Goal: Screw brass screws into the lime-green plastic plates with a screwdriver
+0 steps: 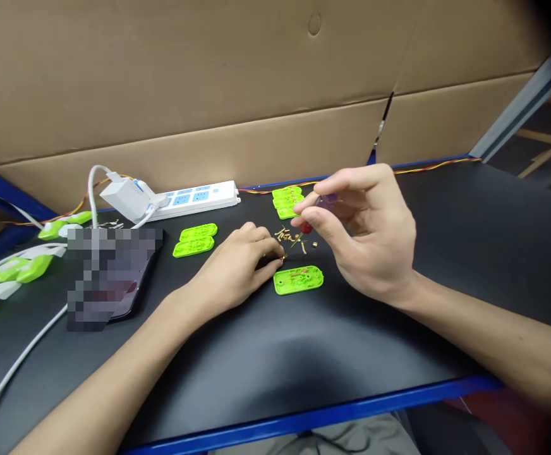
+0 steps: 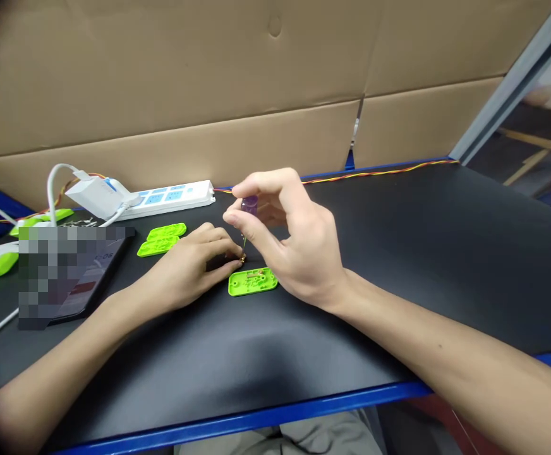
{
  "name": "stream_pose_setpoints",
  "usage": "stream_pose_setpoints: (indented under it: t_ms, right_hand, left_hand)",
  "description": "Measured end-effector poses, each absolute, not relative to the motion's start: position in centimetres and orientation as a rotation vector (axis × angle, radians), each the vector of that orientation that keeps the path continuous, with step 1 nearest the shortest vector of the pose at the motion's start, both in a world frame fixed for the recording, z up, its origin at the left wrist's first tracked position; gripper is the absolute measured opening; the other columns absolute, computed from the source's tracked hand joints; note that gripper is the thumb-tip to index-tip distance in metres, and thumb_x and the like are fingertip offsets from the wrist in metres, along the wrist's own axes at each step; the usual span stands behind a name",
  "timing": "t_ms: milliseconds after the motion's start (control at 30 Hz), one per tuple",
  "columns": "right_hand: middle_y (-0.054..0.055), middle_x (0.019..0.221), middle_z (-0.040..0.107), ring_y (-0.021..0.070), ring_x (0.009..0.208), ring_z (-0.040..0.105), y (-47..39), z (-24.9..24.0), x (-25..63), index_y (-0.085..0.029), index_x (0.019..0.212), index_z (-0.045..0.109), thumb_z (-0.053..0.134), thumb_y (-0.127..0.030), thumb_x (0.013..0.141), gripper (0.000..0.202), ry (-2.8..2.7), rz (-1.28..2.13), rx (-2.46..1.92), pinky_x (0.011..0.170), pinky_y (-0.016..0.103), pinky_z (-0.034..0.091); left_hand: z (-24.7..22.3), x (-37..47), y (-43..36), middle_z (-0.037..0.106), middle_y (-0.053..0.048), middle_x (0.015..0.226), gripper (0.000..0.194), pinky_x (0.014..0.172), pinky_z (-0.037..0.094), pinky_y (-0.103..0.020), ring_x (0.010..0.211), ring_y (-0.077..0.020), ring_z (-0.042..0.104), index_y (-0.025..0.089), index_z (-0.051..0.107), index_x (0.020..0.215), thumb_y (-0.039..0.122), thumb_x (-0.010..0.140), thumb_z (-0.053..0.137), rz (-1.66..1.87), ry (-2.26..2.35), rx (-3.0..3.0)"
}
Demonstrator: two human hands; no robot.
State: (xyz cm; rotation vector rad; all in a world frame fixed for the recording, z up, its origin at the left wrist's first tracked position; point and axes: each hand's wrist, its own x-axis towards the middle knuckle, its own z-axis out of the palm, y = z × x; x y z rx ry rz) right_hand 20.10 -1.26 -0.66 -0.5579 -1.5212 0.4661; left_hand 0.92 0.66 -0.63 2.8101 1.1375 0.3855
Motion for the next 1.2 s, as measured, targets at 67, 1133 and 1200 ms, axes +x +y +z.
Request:
stream_pose_setpoints:
  t_ms: [67, 1133, 1200]
  right_hand:
    - [-0.001, 0.092, 0.065, 0.0149, 0.082, 0.07, -1.29, -0.67, 20.07, -0.025, 0.102, 0.056, 0.067, -0.02, 0.085, 0.021, -1.522, 0.487, -0.556, 0.076, 0.036, 0.062]
    - [0.003, 0.115, 0.068, 0.0174, 0.103, 0.068, -1.1, -0.35, 19.72, -0.025, 0.131, 0.051, 0.052, -0.017, 0.093, 0.039, -1.814, 0.364, -0.595, 0.093, 0.036, 0.059]
    - [0.003, 0.107, 0.067, 0.016, 0.093, 0.067, -0.87, -0.31, 19.58, -0.025, 0.127, 0.055, 0.055, -0.018, 0.092, 0.036, -1.798, 0.297, -0.611, 0.09, 0.036, 0.06]
  left_hand:
    - [-0.63, 1.0, 0.63, 0.063, -0.004, 0.09, 0.015, 0.08, 0.043, -0.035, 0.087, -0.0209, 0.05, 0.019, 0.066, 0.092, 0.027, 0.093, 0.053, 0.395, 1.133, 2.799]
    - [-0.42, 1.56, 0.58, 0.069, -0.005, 0.092, 0.011, 0.084, 0.047, -0.036, 0.096, -0.0241, 0.057, 0.018, 0.069, 0.089, 0.023, 0.087, 0.059, 0.446, 1.198, 2.653]
    - [-0.5, 1.54, 0.62, 0.069, -0.004, 0.094, 0.011, 0.083, 0.047, -0.036, 0.096, -0.024, 0.058, 0.019, 0.069, 0.088, 0.024, 0.087, 0.059, 0.45, 1.199, 2.65]
